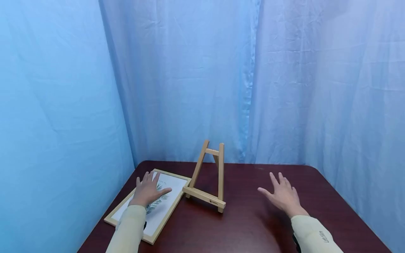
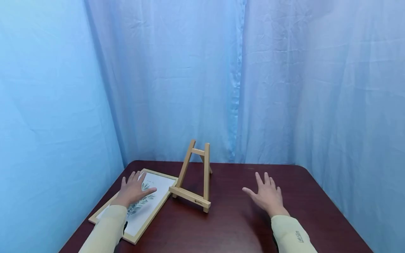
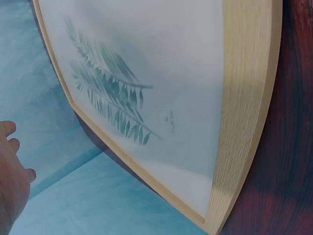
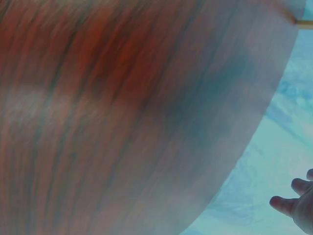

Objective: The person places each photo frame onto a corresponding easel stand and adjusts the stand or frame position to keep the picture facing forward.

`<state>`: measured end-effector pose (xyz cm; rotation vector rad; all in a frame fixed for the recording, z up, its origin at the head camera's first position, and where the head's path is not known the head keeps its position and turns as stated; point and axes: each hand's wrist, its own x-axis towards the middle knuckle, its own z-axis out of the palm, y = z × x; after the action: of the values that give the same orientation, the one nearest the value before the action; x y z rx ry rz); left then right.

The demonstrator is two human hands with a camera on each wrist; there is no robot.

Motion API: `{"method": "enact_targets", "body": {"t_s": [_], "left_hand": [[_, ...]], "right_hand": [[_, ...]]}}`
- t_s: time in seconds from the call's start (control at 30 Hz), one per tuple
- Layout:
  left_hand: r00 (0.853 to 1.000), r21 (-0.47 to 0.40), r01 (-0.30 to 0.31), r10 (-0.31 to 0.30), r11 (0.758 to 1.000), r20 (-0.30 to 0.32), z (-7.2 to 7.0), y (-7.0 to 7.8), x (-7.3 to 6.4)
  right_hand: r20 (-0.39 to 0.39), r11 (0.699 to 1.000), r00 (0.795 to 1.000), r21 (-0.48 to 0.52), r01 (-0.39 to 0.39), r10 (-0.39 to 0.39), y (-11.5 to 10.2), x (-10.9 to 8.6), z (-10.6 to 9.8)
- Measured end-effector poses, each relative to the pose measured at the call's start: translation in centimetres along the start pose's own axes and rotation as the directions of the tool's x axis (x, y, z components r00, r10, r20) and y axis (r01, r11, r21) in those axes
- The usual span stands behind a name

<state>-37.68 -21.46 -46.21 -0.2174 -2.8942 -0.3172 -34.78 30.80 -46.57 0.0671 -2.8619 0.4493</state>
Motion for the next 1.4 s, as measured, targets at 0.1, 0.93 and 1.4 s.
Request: {"method": "enact_targets", "body": {"t_s": [0.1,0.93,1.4], "left_hand": [[1.0,-0.023,0.004,-0.004,1.0,-0.006,-0.2,-0.4,0.0],[0.999,-0.087,0.049,-0.048,0.995,0.005,-3.2,-2.2,-0.7],[0.995,-0.135,0.096,-0.09,0.986,0.046,-3.4,-4.8,-0.6]], "right_hand": [[-0.022,1.0,0.999,-0.011,0.029,-0.029,-1.0,0.3,0.1],[-0.05,0.967,0.993,0.226,0.119,-0.111,-11.8,0.2,1.4],[-0.063,0.91,0.992,0.394,0.127,-0.11,-17.0,-0.6,2.8]]}}
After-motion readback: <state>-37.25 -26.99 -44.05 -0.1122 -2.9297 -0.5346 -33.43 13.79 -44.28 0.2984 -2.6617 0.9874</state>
